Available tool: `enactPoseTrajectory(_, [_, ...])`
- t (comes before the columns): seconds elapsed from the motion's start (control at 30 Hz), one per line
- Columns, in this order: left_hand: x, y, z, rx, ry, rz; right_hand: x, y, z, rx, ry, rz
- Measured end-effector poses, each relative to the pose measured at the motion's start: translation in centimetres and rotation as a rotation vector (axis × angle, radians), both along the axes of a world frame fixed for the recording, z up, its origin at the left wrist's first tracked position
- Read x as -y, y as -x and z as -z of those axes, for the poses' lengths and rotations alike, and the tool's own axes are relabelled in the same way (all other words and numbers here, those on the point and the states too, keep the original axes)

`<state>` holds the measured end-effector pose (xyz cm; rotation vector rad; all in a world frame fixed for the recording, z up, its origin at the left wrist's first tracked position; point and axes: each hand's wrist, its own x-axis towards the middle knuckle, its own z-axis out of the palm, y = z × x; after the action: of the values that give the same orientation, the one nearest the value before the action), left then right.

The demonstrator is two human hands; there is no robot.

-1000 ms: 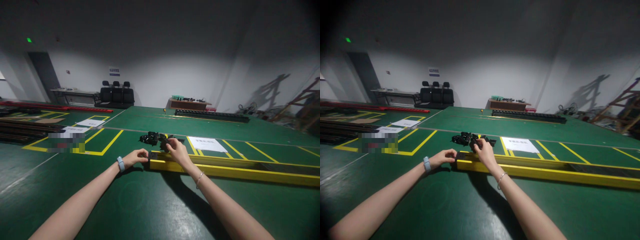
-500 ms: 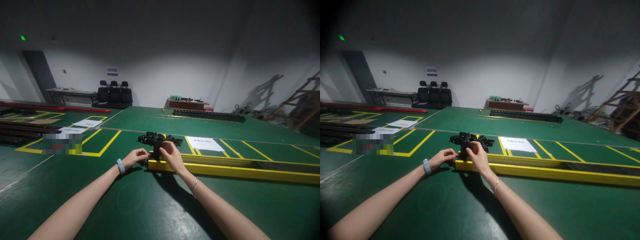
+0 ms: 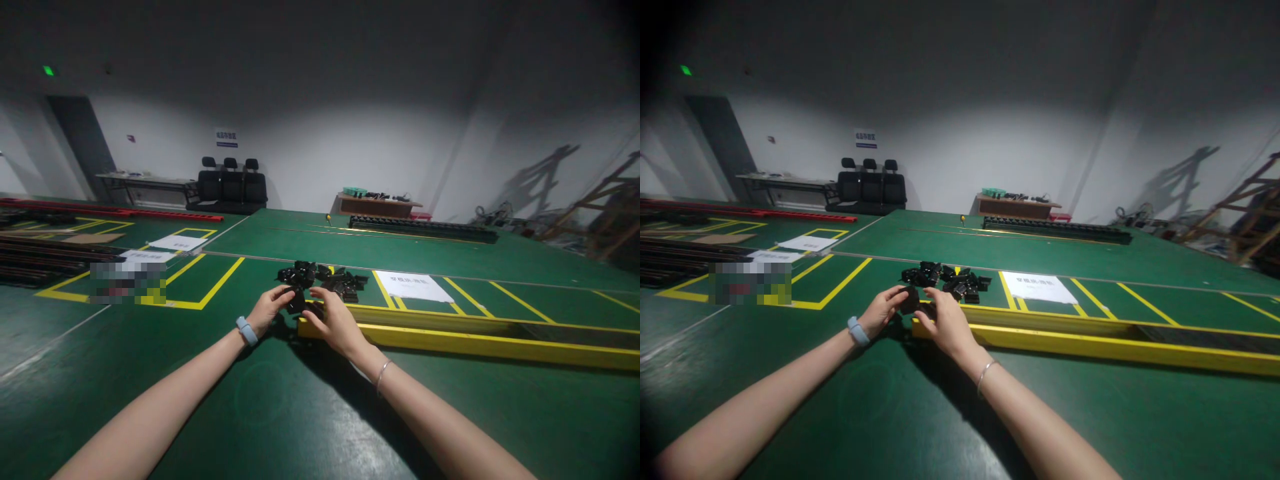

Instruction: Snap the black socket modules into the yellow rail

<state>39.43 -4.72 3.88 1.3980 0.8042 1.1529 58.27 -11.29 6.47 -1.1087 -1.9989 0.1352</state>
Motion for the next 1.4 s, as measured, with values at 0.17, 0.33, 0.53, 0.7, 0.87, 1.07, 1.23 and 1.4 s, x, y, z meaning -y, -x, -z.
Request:
enactPoseTrajectory(0.17, [-1.0, 0.9, 0.7, 0.097, 0.063, -0.043, -0.1, -1.1, 0.2, 0.428, -0.143, 0.016])
enactPoseTrajectory(0.33, [-0.8, 1.4, 0.5, -0.076, 0.018, 0.009, -0.4, -1.5, 0.7, 0.516, -0.128, 0.033])
enactPoseTrajectory(0.53, [-0.6, 1.5, 0.4, -0.286, -0.066, 0.066, -0.3, -1.6, 0.5, 0.541, -0.108, 0.032])
enactPoseTrajectory(0.7, [-0.8, 1.5, 0.5, -0.356, -0.078, 0.089, -0.5, -1.5, 0.7, 0.522, -0.09, 0.036])
enactPoseTrajectory(0.87, [-0.6, 1.3, 0.5, -0.37, -0.085, 0.073, -0.4, -1.4, 0.7, 0.522, -0.09, 0.05])
enactPoseTrajectory(1.07, [-0.6, 1.0, 0.7, -0.405, -0.071, -0.005, -0.4, -1.3, 0.8, 0.541, -0.067, 0.054])
enactPoseTrajectory(1.23, [-0.7, 0.7, 1.0, -0.409, -0.078, -0.068, -0.6, -1.4, 1.0, 0.541, -0.059, 0.052])
enactPoseTrajectory(1.4, [-0.5, 0.6, 1.0, -0.396, -0.082, -0.089, -0.5, -1.3, 1.0, 0.523, -0.055, 0.055])
